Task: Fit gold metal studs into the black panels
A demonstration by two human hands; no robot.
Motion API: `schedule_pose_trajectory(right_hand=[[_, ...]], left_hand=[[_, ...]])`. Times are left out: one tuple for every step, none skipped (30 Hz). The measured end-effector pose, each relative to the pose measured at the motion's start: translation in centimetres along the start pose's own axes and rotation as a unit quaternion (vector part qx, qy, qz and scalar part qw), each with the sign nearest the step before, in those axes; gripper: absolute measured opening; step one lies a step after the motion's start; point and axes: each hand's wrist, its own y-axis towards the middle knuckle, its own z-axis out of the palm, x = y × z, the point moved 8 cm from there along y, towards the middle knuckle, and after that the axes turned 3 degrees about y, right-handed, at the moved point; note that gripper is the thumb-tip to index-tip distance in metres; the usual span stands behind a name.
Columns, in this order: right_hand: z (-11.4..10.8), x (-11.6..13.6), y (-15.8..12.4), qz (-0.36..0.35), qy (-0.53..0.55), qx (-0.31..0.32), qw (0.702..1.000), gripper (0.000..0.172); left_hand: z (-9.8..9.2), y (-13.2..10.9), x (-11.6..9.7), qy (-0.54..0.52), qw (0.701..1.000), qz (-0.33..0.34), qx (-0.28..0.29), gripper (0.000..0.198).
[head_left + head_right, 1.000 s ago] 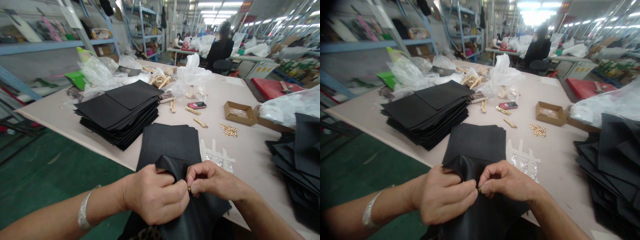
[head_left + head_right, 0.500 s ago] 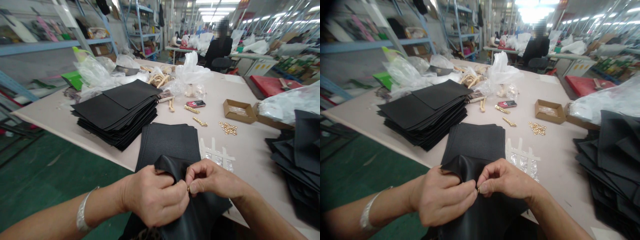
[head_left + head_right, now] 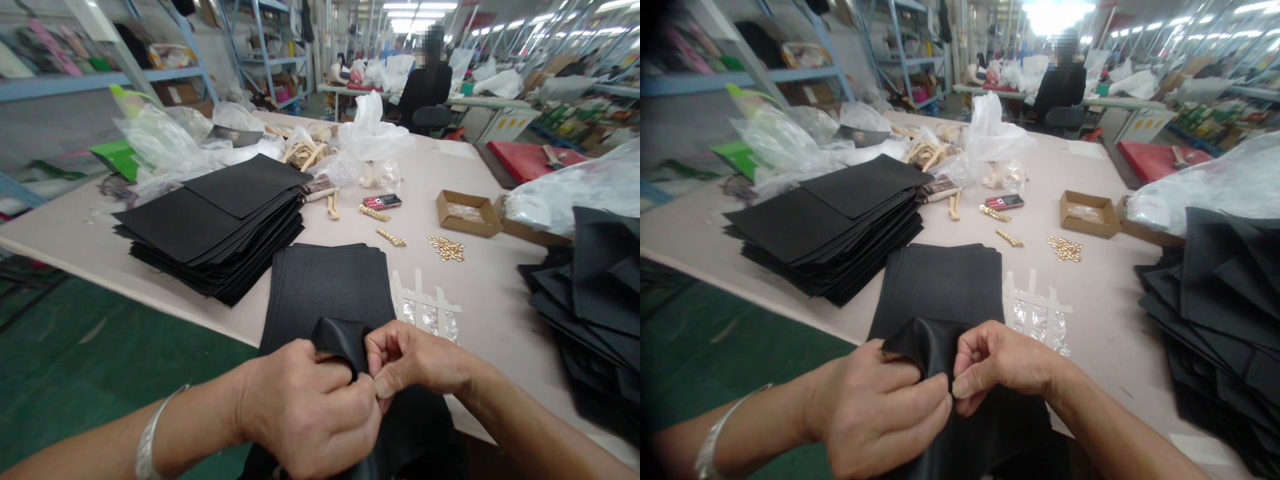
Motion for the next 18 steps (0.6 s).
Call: schedule_pose_trajectory(right_hand=[[0.0, 0.0, -0.1, -0.001, 0.005, -0.001, 1.000, 0.023], [0.0, 0.0, -0.2, -0.002, 0.009, -0.002, 1.000, 0.023], [0.0, 0.0, -0.4, -0.002, 0.011, -0.001, 1.000, 0.023], [0.0, 0.1, -0.6, -0.003, 0.012, 0.000, 1.000, 0.023], [0.0, 0.1, -0.8, -0.004, 0.011, 0.001, 1.000, 0.023], [0.0, 0.2, -1.0, -0.006, 0.009, 0.001, 1.000, 0.023], [0.0, 0.2, -1.2, -0.009, 0.007, 0.000, 1.000, 0.023], [0.0, 0.3, -1.4, -0.013, 0.003, -0.003, 1.000, 0.023], [0.0, 0.4, -1.5, -0.017, -0.001, -0.007, 1.000, 0.022], [0.0, 0.5, -1.6, -0.021, -0.007, -0.010, 1.000, 0.022], [-0.1, 0.5, -1.7, -0.025, -0.013, -0.015, 0.999, 0.022], [-0.1, 0.5, -1.8, -0.028, -0.017, -0.020, 0.999, 0.023], [-0.2, 0.5, -1.8, -0.031, -0.020, -0.024, 0.999, 0.023], [-0.3, 0.4, -1.7, -0.034, -0.019, -0.027, 0.999, 0.023], [-0.4, 0.3, -1.6, -0.037, -0.017, -0.027, 0.999, 0.023], [-0.4, 0.2, -1.5, -0.040, -0.014, -0.026, 0.999, 0.024], [-0.5, 0.2, -1.3, -0.044, -0.014, -0.026, 0.999, 0.024], [-0.7, 0.3, -1.2, -0.050, -0.017, -0.032, 0.998, 0.024]], left_hand=[[0.0, 0.1, 0.0, -0.007, 1.000, -0.003, -0.003, 0.011], [-0.1, 0.3, 0.0, -0.015, 1.000, -0.005, -0.008, 0.012], [-0.2, 0.5, 0.0, -0.023, 1.000, -0.007, -0.016, 0.012], [-0.3, 0.7, 0.0, -0.032, 0.999, -0.009, -0.024, 0.012], [-0.3, 1.0, 0.0, -0.040, 0.999, -0.010, -0.028, 0.012], [-0.4, 1.2, 0.0, -0.047, 0.998, -0.011, -0.028, 0.011], [-0.3, 1.5, 0.0, -0.056, 0.998, -0.010, -0.026, 0.010], [-0.3, 1.7, 0.1, -0.064, 0.998, -0.009, -0.019, 0.009], [-0.1, 1.9, 0.1, -0.072, 0.997, -0.010, -0.009, 0.009], [0.1, 2.1, 0.1, -0.079, 0.997, -0.010, 0.003, 0.009], [0.3, 2.1, 0.2, -0.083, 0.996, -0.012, 0.014, 0.009], [0.6, 2.1, 0.2, -0.083, 0.996, -0.015, 0.024, 0.010], [0.9, 2.1, 0.3, -0.081, 0.996, -0.018, 0.032, 0.011], [1.2, 1.9, 0.3, -0.078, 0.996, -0.021, 0.037, 0.011], [1.4, 1.7, 0.4, -0.075, 0.996, -0.024, 0.036, 0.012], [1.7, 1.6, 0.4, -0.073, 0.996, -0.026, 0.036, 0.012], [2.0, 1.4, 0.4, -0.072, 0.996, -0.027, 0.038, 0.013], [2.2, 1.2, 0.5, -0.069, 0.996, -0.030, 0.042, 0.014]])
